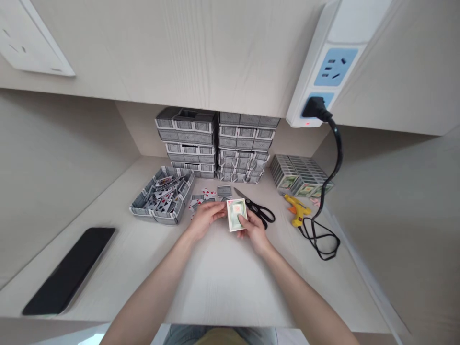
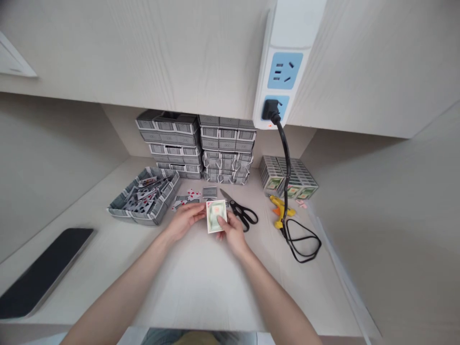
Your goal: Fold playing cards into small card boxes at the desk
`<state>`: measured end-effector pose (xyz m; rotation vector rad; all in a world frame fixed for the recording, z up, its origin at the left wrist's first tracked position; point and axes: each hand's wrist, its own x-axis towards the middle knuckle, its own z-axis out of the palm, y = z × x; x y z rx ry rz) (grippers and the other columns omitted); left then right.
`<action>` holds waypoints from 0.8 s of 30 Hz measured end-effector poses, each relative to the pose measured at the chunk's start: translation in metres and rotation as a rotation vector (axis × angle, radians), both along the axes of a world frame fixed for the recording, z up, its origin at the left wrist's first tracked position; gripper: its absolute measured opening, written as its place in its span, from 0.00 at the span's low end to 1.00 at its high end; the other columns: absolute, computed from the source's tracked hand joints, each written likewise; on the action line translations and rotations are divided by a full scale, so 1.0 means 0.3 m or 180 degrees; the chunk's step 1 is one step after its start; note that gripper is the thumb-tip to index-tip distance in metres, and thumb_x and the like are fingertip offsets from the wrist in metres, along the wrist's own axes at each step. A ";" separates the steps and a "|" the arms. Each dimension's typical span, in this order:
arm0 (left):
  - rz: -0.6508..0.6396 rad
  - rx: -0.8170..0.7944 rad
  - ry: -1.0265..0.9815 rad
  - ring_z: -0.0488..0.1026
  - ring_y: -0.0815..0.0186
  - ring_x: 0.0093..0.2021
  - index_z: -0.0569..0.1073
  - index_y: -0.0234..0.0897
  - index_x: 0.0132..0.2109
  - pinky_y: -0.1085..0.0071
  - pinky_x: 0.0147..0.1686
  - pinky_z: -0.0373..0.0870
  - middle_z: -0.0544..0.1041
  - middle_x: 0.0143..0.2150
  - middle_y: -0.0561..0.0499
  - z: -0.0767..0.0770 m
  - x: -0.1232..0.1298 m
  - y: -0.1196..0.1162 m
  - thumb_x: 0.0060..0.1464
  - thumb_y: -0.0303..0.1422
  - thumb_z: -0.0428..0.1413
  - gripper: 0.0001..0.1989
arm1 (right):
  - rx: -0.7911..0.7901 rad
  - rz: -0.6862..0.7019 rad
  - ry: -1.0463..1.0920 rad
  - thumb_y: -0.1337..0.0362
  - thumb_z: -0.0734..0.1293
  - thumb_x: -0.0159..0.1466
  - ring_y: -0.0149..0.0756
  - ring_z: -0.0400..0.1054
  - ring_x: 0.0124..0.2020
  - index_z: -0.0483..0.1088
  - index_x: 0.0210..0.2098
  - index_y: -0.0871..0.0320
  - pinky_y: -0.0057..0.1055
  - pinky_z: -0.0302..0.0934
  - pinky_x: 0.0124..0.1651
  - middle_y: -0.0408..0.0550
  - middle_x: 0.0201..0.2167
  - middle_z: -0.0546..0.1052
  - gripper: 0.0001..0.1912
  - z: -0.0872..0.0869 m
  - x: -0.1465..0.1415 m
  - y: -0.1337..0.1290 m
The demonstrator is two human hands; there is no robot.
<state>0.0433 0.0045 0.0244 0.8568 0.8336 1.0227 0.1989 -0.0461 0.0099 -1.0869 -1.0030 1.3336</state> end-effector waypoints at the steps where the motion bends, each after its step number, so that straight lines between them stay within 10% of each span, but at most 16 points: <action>1: -0.0019 0.0000 0.0027 0.73 0.67 0.34 0.76 0.31 0.34 0.70 0.40 0.69 0.78 0.34 0.45 0.002 0.001 -0.001 0.42 0.34 0.60 0.12 | -0.0067 0.0021 0.0088 0.51 0.67 0.51 0.26 0.58 0.11 0.66 0.35 0.59 0.24 0.51 0.14 0.40 0.17 0.69 0.19 0.003 0.000 0.001; 24: 0.0216 0.0301 0.0726 0.72 0.68 0.27 0.73 0.33 0.28 0.71 0.32 0.68 0.76 0.25 0.51 -0.036 0.018 0.001 0.38 0.41 0.61 0.15 | -0.0043 -0.0024 -0.0276 0.50 0.67 0.51 0.28 0.62 0.12 0.64 0.37 0.57 0.25 0.55 0.14 0.41 0.20 0.72 0.21 -0.032 -0.008 0.005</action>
